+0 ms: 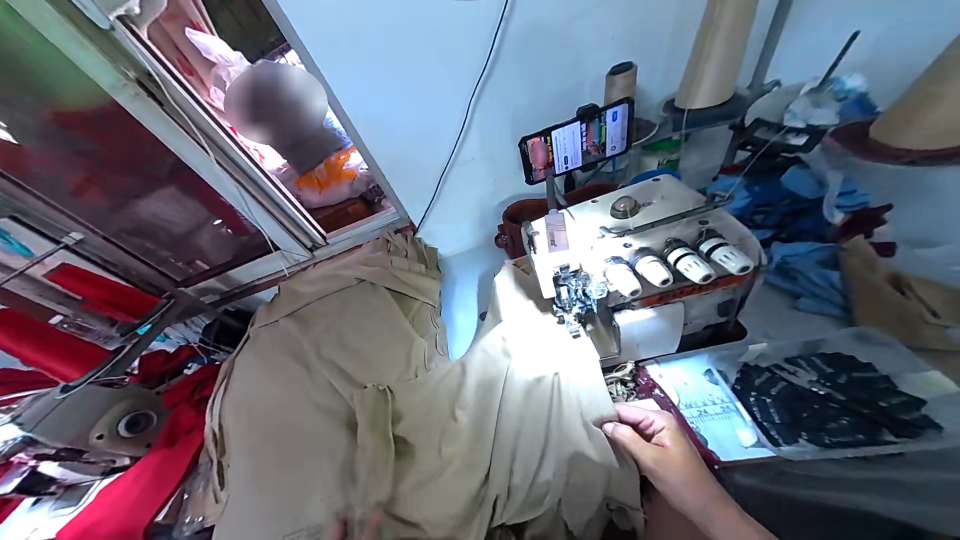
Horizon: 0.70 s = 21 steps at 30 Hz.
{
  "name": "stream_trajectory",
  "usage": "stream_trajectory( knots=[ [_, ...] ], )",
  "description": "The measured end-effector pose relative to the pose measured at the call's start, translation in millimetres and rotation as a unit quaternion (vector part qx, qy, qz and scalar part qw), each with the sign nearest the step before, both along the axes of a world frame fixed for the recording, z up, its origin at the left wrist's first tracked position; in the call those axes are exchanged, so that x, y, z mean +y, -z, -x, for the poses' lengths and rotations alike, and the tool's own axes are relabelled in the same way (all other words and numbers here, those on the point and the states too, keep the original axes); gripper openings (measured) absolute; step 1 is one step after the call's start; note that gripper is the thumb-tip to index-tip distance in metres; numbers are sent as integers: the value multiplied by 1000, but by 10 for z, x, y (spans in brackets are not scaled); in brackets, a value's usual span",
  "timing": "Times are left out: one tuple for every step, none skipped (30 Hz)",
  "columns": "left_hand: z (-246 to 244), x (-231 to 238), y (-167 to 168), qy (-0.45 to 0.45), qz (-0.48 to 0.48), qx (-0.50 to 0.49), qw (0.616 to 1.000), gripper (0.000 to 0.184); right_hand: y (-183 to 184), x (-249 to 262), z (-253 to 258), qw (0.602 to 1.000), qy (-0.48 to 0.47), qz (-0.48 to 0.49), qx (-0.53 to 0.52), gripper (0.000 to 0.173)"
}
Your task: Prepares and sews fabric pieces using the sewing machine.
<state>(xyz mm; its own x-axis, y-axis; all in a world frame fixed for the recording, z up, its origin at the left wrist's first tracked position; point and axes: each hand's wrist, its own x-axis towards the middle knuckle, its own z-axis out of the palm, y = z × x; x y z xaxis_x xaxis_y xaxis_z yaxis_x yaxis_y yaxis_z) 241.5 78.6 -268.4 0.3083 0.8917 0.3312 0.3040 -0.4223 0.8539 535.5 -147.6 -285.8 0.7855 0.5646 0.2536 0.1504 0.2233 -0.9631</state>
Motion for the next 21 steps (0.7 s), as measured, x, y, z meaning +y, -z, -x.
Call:
stream_trajectory(
  knots=[
    [44,139,-264,-15,-17,-44,999,20,-34,-45,8,1000,-12,-3,0,21],
    [68,266,-546,-36,-37,-77,996,19,-83,-90,16,1000,-21,-6,2,22],
    [59,388,-801,-52,-57,-100,992,21,-126,-124,25,999,-30,-15,8,21],
    [12,513,-992,-64,-80,-105,989,23,-159,-150,41,999,-38,-23,16,20],
    [-78,623,-1120,-75,-106,-86,988,26,-175,-165,75,998,-47,-33,23,19],
    [-179,706,-1184,-86,-131,-43,987,33,-163,-172,128,998,-55,-39,20,18],
    [-272,736,-1208,-84,-144,12,986,43,-113,-176,200,998,-60,-36,8,17],
    [-353,711,-1211,-74,-148,82,983,53,-18,-180,283,998,-61,-24,-14,17],
    [-428,654,-1184,-55,-159,145,975,58,133,-184,359,997,-55,-11,-45,17],
    [-495,555,-1129,-25,-155,203,967,57,331,-194,418,996,-44,-3,-79,18],
    [-543,440,-1033,21,-129,256,958,52,539,-218,458,994,-33,5,-108,19],
    [-576,341,-875,83,-94,296,947,47,722,-258,483,991,-25,18,-132,21],
    [-606,247,-676,146,-60,316,936,42,870,-316,498,988,-23,34,-151,23],
    [-642,143,-495,198,-31,336,920,38,984,-375,512,986,-23,52,-159,24],
    [-681,35,-347,227,-22,356,906,35,1070,-427,524,985,-20,71,-156,23],
    [-718,-73,-247,231,-33,373,898,32,1131,-475,535,985,-15,90,-149,23],
    [-742,-163,-171,218,-65,386,894,27,1179,-518,547,983,-11,110,-144,23],
    [-752,-216,-103,198,-107,388,894,21,1218,-557,564,982,-6,128,-141,23],
    [-753,-242,-52,181,-143,385,894,18,1244,-594,584,980,-3,146,-137,24],
    [-751,-254,-27,171,-163,384,892,17,1256,-624,610,978,0,165,-130,24],
    [-751,-263,-23,169,-169,387,891,17,1252,-648,637,976,0,183,-119,25]
  ],
)
